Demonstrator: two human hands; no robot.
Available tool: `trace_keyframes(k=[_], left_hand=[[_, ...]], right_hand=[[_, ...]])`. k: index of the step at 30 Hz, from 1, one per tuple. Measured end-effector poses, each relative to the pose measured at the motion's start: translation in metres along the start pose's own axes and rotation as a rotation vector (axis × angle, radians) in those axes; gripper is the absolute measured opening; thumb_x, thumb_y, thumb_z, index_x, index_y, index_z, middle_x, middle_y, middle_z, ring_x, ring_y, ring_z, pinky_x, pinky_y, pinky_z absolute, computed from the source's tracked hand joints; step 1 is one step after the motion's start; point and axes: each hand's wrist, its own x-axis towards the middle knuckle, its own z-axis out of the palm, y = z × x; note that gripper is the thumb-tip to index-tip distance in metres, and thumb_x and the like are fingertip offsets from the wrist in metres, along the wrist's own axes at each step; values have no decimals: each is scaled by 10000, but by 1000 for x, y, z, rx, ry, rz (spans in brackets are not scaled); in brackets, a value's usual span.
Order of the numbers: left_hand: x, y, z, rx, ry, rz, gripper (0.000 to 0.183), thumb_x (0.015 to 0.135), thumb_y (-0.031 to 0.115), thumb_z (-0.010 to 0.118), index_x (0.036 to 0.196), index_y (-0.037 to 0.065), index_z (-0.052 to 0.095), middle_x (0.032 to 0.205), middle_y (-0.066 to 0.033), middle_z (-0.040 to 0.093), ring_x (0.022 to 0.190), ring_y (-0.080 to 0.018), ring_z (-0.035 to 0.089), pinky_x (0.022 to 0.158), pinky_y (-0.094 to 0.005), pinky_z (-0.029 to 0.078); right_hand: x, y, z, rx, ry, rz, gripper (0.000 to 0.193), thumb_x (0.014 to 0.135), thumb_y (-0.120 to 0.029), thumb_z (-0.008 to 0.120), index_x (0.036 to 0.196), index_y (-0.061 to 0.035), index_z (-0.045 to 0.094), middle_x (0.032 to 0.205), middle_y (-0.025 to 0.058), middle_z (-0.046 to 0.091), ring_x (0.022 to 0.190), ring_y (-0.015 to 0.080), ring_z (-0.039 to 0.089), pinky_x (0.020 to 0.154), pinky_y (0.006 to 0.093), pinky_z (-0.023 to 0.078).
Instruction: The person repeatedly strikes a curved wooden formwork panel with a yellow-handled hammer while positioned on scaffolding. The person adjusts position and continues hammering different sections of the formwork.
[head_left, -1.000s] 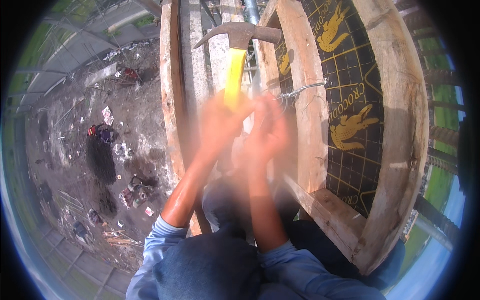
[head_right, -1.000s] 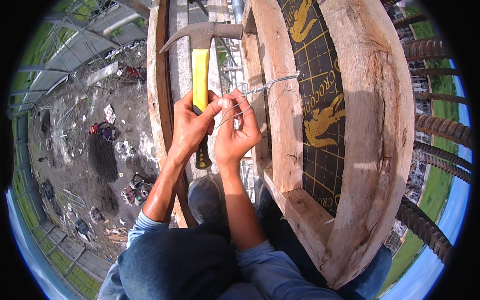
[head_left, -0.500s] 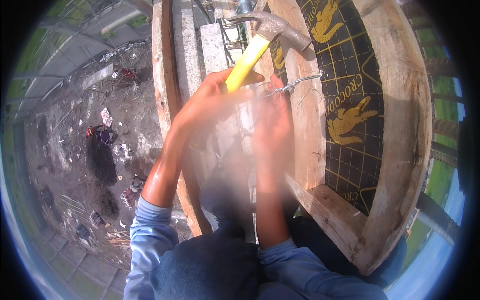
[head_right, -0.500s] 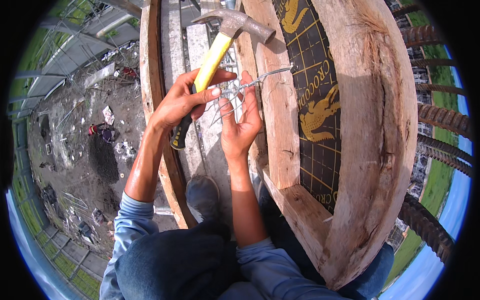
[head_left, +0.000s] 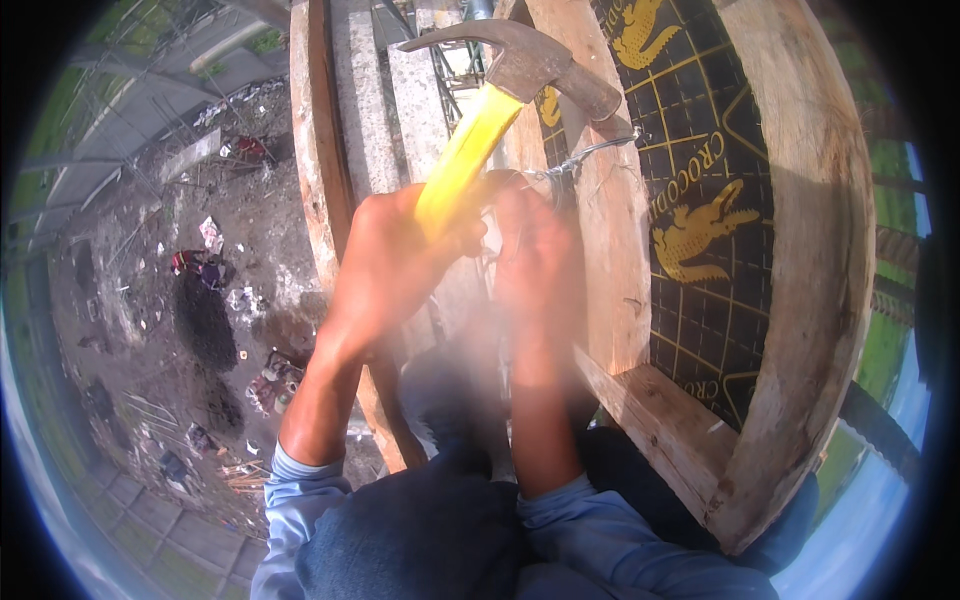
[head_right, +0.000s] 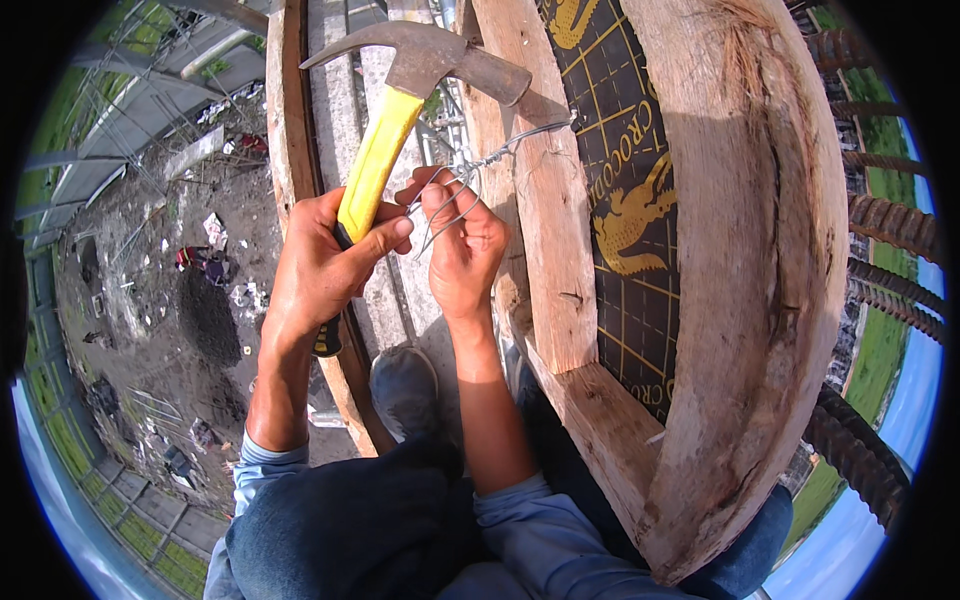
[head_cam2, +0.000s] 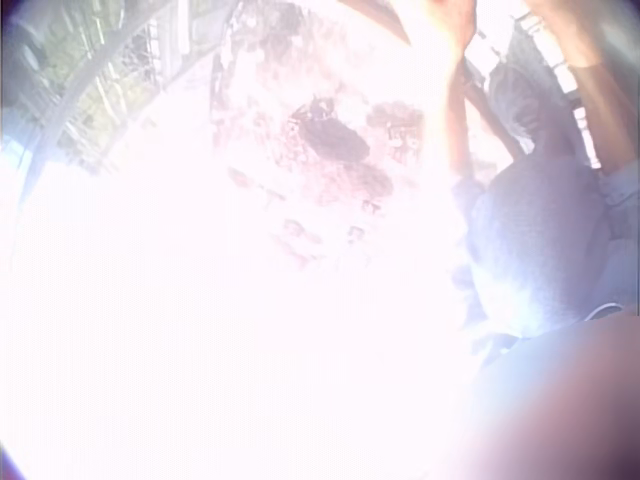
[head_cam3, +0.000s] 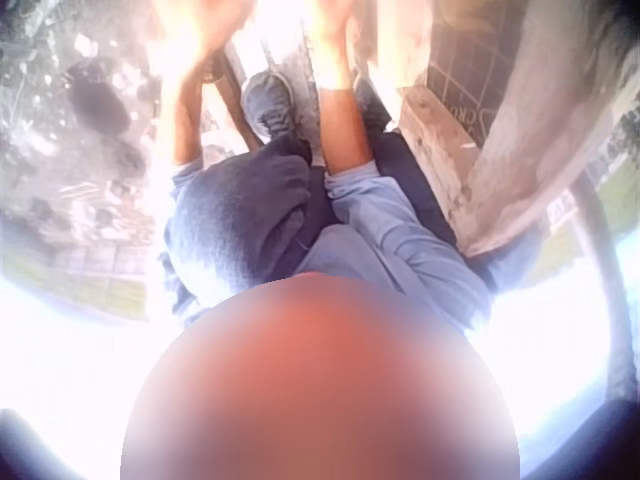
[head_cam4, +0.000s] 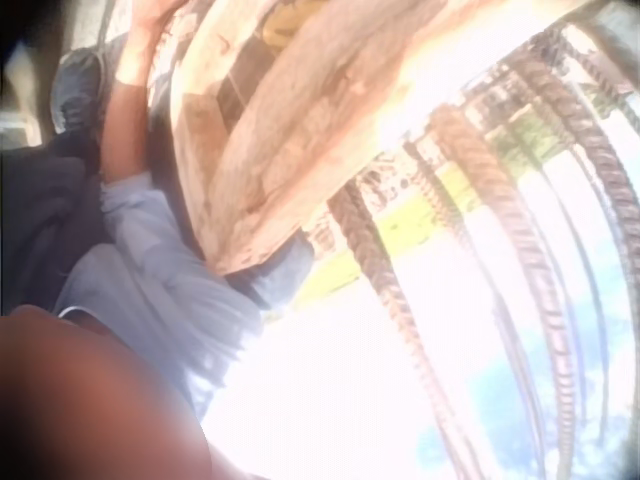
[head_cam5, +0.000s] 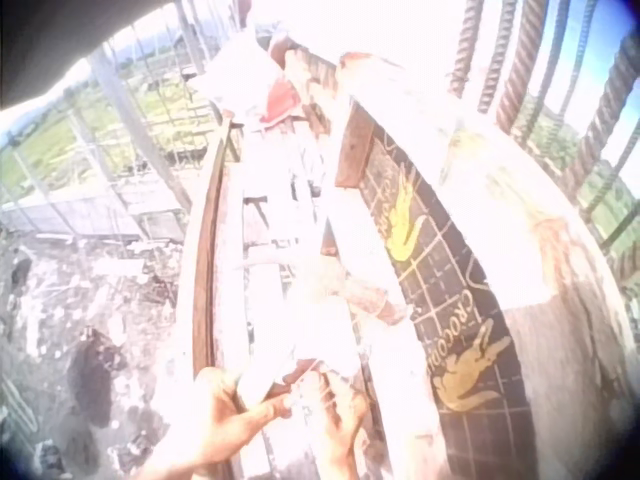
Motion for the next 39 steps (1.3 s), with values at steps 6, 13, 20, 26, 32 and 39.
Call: trace_keyframes(k=[6,13,20,26,32,39], left_hand=[[11,-3,2,5,74,-40,219,925,196,797,955,-3,709,723,-23,700,474,-30,515,411,-212,381],[11,-4,2,-59,17,26,246,930,203,793,1022,-13,721,727,-15,688,471,-28,512,402,-204,373],[3,-11,15,-206,12,-94,257,940,209,789,1044,-16,723,719,-11,666,447,-26,492,390,-197,365],[-5,-16,20,-200,29,-113,270,956,179,765,1116,-26,692,769,-31,700,454,-35,498,400,-204,386],[-8,-13,-1,-207,79,-142,212,970,211,746,1003,19,661,800,-66,739,439,-43,486,403,-203,386],[-12,-33,7,-163,80,-66,235,968,222,752,1014,20,642,812,-76,744,447,-41,489,404,-214,391]], right_hand=[[-5,28,13,143,30,-237,514,1068,-256,515,1484,43,477,1311,217,638,1063,225,647,948,366,516],[-6,23,8,626,-166,-13,777,1027,-445,536,1613,-6,274,1503,234,497,1223,292,583,1049,439,449],[0,10,8,706,-122,162,529,978,-497,690,1205,-43,543,841,-42,502,747,59,516,572,184,384],[-1,8,24,442,129,135,537,1032,-605,534,933,-77,524,692,-53,434,615,35,440,558,195,380],[0,8,20,577,-61,-34,775,1038,-570,529,1538,3,378,1095,98,643,1036,202,655,919,346,527],[17,-5,17,365,77,109,476,973,-527,692,933,-72,557,727,0,520,656,108,524,646,275,464]])
